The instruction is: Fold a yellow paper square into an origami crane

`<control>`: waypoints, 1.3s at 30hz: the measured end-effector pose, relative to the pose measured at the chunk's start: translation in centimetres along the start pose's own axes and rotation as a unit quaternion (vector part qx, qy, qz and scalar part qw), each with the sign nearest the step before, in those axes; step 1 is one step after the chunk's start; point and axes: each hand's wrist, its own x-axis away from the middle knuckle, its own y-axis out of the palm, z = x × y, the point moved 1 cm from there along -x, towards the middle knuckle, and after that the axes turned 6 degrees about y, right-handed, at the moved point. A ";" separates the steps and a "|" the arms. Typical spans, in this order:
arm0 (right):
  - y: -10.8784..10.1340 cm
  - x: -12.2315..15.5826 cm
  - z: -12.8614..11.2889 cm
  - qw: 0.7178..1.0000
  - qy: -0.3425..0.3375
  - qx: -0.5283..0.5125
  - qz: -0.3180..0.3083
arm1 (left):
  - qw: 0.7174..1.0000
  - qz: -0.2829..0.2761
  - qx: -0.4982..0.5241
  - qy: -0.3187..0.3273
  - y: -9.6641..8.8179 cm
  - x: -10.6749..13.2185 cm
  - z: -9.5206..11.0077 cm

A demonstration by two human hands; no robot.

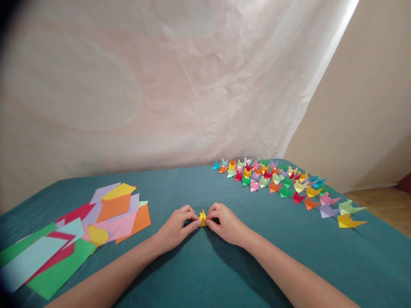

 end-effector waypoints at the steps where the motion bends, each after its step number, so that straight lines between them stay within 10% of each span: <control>1: 0.1 -0.1 0.1 1.000 0.006 -0.005 0.002 | 1.000 0.002 -0.003 -0.007 0.1 -0.1 0.0; 21: 0.7 -0.4 0.5 0.997 0.044 -0.026 0.051 | 0.994 0.091 -0.055 -0.004 1.2 -0.1 -0.5; 39: 0.9 -0.3 0.4 0.997 0.038 -0.010 0.060 | 0.952 -0.016 -0.250 0.179 0.3 1.1 1.9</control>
